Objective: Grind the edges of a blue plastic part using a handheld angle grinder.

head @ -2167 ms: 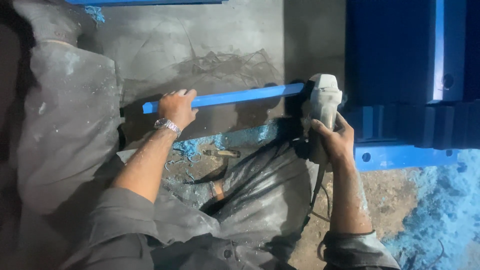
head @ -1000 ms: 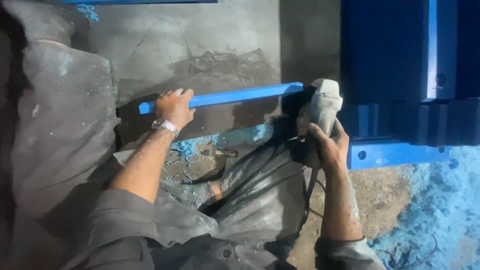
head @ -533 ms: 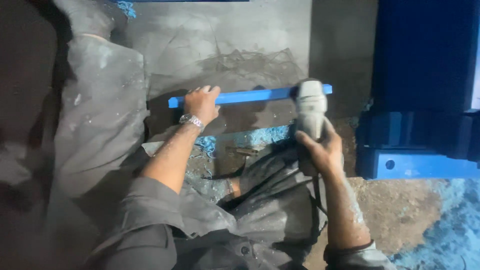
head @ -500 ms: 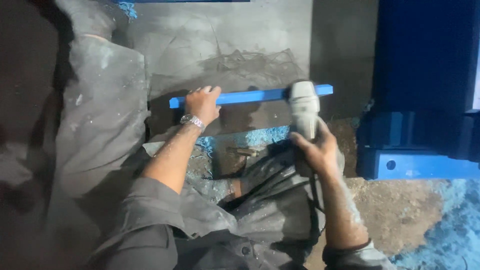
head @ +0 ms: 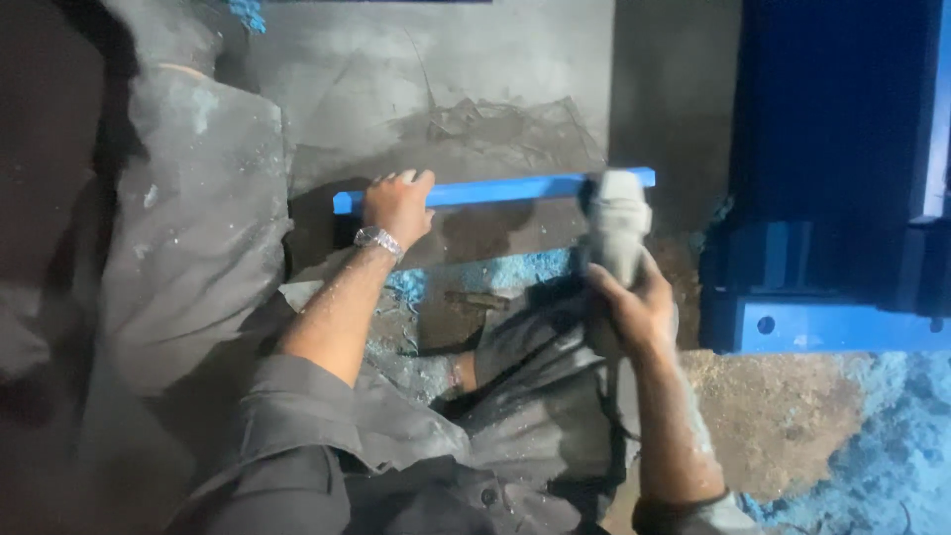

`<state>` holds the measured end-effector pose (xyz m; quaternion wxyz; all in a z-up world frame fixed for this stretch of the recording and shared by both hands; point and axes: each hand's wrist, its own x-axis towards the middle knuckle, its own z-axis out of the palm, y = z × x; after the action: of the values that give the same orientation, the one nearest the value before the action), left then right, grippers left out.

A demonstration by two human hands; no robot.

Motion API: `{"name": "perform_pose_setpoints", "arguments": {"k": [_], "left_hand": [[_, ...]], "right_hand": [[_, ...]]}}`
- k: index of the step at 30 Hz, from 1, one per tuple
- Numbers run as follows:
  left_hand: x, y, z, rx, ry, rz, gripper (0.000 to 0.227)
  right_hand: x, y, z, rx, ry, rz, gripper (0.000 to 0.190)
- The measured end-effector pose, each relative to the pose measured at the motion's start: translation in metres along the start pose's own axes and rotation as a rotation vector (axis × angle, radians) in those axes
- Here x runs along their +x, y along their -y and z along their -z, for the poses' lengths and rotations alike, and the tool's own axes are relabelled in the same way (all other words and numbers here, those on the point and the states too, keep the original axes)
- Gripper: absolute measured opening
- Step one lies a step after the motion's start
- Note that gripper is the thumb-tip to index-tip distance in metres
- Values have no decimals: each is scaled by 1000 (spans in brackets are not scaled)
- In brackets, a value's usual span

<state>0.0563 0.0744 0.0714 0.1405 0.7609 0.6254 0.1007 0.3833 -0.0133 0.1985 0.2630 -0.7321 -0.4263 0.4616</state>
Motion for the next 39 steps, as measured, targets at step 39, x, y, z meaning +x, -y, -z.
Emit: {"name": "perform_pose_setpoints", "arguments": {"k": [39], "left_hand": [[-41,76,23,-85,-25,229,47]], "right_hand": [[-10,-70,97,788,-116,65,46]]}}
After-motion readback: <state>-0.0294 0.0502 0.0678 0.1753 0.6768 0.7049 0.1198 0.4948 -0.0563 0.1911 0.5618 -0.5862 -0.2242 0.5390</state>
